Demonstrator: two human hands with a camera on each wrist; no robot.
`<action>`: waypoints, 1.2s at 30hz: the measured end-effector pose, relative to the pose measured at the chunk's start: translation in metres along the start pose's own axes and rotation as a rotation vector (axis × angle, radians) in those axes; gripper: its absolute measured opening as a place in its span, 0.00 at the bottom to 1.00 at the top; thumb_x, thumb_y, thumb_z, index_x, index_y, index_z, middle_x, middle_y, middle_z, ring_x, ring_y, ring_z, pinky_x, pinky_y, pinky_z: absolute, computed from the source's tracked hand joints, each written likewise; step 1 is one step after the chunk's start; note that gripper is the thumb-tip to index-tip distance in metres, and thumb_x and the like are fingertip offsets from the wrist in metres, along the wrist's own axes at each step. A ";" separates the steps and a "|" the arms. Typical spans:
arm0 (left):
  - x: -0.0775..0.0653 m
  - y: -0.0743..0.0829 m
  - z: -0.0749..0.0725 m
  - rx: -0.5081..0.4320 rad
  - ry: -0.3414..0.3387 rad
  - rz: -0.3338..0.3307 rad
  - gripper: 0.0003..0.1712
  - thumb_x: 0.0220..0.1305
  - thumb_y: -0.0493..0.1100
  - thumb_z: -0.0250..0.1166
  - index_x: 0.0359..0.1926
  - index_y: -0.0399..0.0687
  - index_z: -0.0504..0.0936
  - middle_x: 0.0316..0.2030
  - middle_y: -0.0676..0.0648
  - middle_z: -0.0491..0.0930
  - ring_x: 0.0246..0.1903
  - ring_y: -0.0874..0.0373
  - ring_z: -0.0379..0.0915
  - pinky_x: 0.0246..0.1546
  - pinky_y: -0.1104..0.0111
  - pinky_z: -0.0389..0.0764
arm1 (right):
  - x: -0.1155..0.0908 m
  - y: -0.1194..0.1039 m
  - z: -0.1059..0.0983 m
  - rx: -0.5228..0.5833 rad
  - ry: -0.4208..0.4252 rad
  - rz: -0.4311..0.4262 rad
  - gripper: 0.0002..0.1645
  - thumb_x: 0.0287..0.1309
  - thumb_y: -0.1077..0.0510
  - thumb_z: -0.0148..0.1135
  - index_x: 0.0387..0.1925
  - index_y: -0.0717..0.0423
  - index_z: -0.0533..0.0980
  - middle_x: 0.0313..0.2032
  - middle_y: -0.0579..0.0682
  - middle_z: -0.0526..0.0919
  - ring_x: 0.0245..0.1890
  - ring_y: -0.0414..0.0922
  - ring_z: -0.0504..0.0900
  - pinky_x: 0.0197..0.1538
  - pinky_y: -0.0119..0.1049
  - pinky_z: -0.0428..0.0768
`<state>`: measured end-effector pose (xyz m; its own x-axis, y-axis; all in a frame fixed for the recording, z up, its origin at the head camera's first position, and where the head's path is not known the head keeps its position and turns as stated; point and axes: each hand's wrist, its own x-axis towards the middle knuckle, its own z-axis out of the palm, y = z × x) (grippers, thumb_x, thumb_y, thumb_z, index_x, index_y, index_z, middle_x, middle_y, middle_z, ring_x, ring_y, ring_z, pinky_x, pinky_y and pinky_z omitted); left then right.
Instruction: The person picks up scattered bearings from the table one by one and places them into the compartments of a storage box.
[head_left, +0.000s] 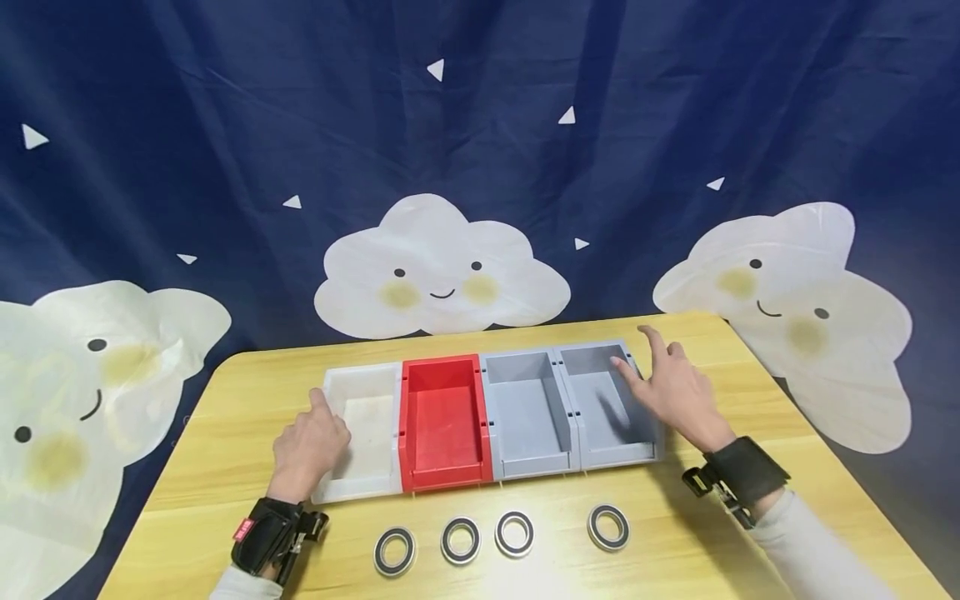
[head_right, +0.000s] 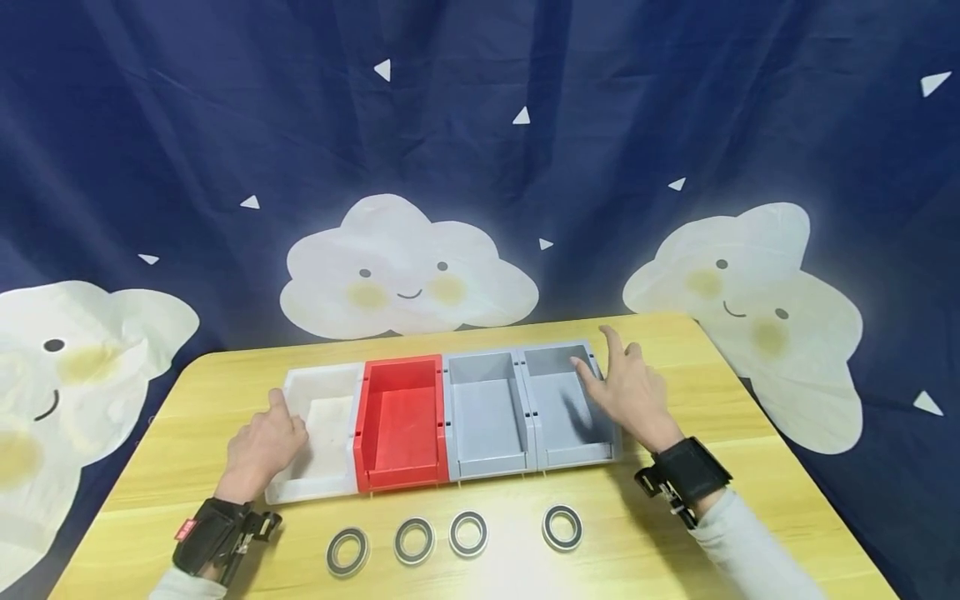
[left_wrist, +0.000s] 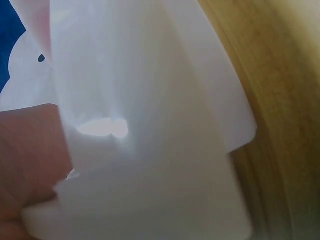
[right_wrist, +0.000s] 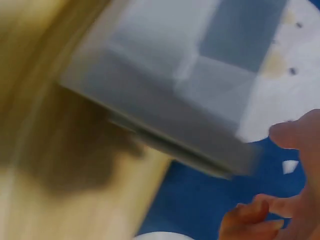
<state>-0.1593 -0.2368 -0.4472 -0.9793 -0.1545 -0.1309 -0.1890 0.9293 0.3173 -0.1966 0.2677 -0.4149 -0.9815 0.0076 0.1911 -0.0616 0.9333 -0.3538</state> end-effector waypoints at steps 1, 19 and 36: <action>0.000 0.000 0.000 0.003 0.001 0.000 0.24 0.71 0.43 0.43 0.58 0.29 0.55 0.25 0.32 0.76 0.21 0.42 0.74 0.18 0.55 0.70 | -0.005 -0.004 -0.004 0.005 0.056 -0.040 0.45 0.66 0.30 0.56 0.72 0.53 0.62 0.42 0.69 0.76 0.28 0.59 0.79 0.21 0.44 0.70; 0.000 0.002 -0.003 0.006 -0.019 -0.007 0.22 0.71 0.43 0.42 0.57 0.29 0.55 0.25 0.34 0.74 0.21 0.43 0.72 0.19 0.56 0.69 | -0.119 -0.051 0.004 -0.004 0.035 -0.494 0.21 0.51 0.41 0.76 0.43 0.45 0.83 0.37 0.42 0.86 0.22 0.29 0.77 0.23 0.28 0.71; 0.000 0.002 -0.002 -0.004 -0.020 -0.012 0.26 0.71 0.43 0.41 0.62 0.28 0.53 0.27 0.31 0.76 0.23 0.42 0.74 0.19 0.55 0.70 | -0.148 -0.037 0.033 -0.021 -0.158 -0.535 0.23 0.43 0.47 0.79 0.43 0.43 0.81 0.36 0.38 0.76 0.36 0.35 0.74 0.31 0.33 0.77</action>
<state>-0.1602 -0.2360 -0.4444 -0.9753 -0.1589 -0.1533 -0.2011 0.9261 0.3193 -0.0548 0.2202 -0.4605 -0.8294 -0.5220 0.1988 -0.5571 0.7990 -0.2264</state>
